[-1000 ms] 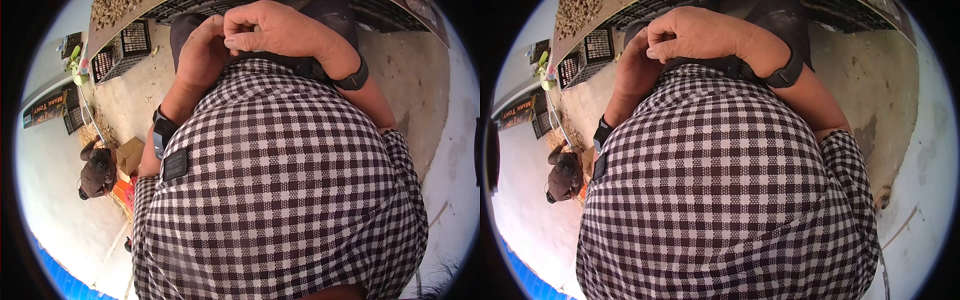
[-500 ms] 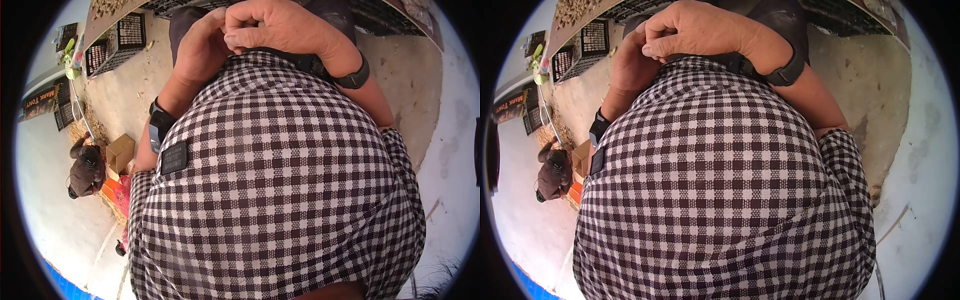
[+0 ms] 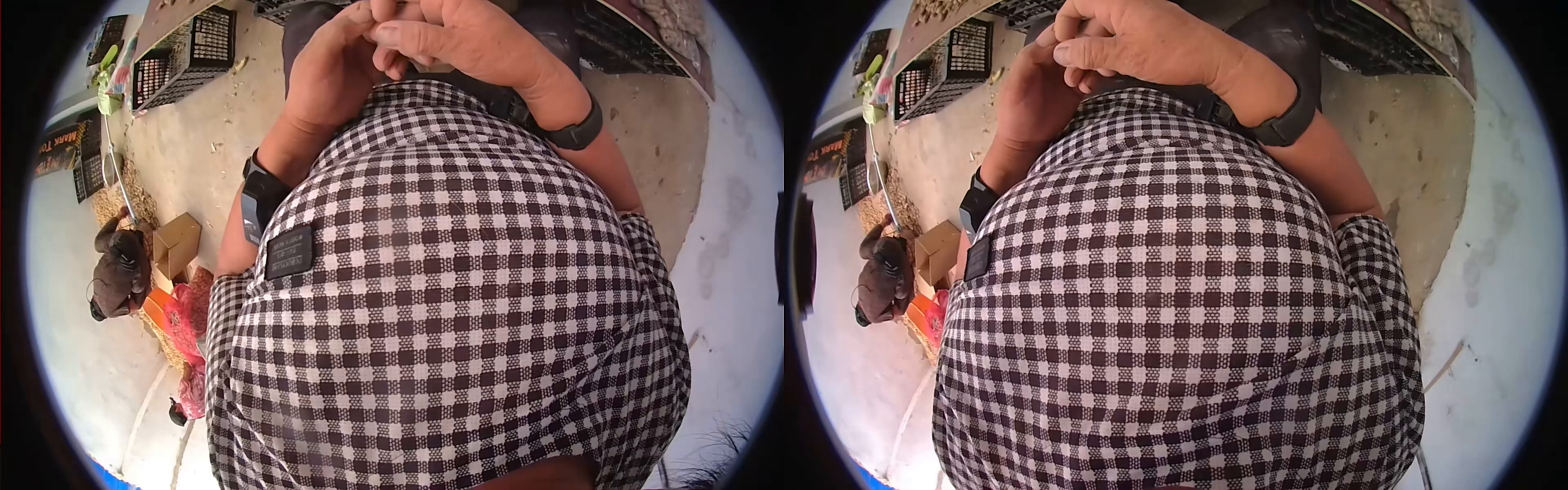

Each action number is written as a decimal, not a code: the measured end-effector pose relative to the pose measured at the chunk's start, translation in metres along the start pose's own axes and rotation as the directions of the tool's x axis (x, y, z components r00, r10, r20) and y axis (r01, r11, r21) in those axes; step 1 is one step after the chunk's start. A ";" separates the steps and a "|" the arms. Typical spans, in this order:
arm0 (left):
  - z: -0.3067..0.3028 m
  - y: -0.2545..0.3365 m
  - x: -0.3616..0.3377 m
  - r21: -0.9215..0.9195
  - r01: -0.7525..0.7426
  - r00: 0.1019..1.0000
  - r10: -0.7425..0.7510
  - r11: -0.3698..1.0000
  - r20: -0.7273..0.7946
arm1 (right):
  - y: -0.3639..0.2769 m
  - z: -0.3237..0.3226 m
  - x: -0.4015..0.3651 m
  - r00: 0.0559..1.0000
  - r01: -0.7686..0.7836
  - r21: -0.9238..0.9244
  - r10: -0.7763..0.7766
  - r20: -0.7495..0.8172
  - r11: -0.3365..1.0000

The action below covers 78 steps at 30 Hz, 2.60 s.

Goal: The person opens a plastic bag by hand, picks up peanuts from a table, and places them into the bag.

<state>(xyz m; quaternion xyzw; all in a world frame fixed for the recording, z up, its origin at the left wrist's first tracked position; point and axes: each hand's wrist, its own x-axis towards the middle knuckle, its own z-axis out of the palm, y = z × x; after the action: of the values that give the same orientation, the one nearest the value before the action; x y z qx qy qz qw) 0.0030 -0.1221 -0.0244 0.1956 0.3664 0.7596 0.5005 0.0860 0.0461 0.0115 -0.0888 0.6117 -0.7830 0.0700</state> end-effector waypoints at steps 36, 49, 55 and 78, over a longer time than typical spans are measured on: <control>-0.090 -0.019 -0.028 -0.398 -0.189 0.806 -0.089 0.898 -0.586 | 0.123 -0.134 -0.047 0.777 0.020 0.812 0.502 -0.380 0.583; -0.094 -0.019 -0.042 -0.182 -0.409 0.741 0.209 0.894 -0.638 | 0.128 -0.124 -0.044 0.610 -0.237 0.730 0.683 -0.401 0.641; -0.099 -0.010 -0.048 -0.005 -0.399 0.627 0.269 0.917 -0.731 | 0.122 -0.109 -0.012 0.694 -0.473 0.658 0.708 -0.131 0.586; -0.009 -0.009 -0.157 0.249 -0.190 0.364 0.304 0.950 -0.881 | 0.394 -0.096 -0.044 0.090 -0.995 -0.069 0.933 -0.348 0.070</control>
<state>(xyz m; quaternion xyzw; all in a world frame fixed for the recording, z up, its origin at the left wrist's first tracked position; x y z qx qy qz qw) 0.0688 -0.2651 -0.0257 -0.1707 0.5847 0.7881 0.0891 0.1072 0.0512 -0.3959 0.4164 0.6232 -0.4406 0.4941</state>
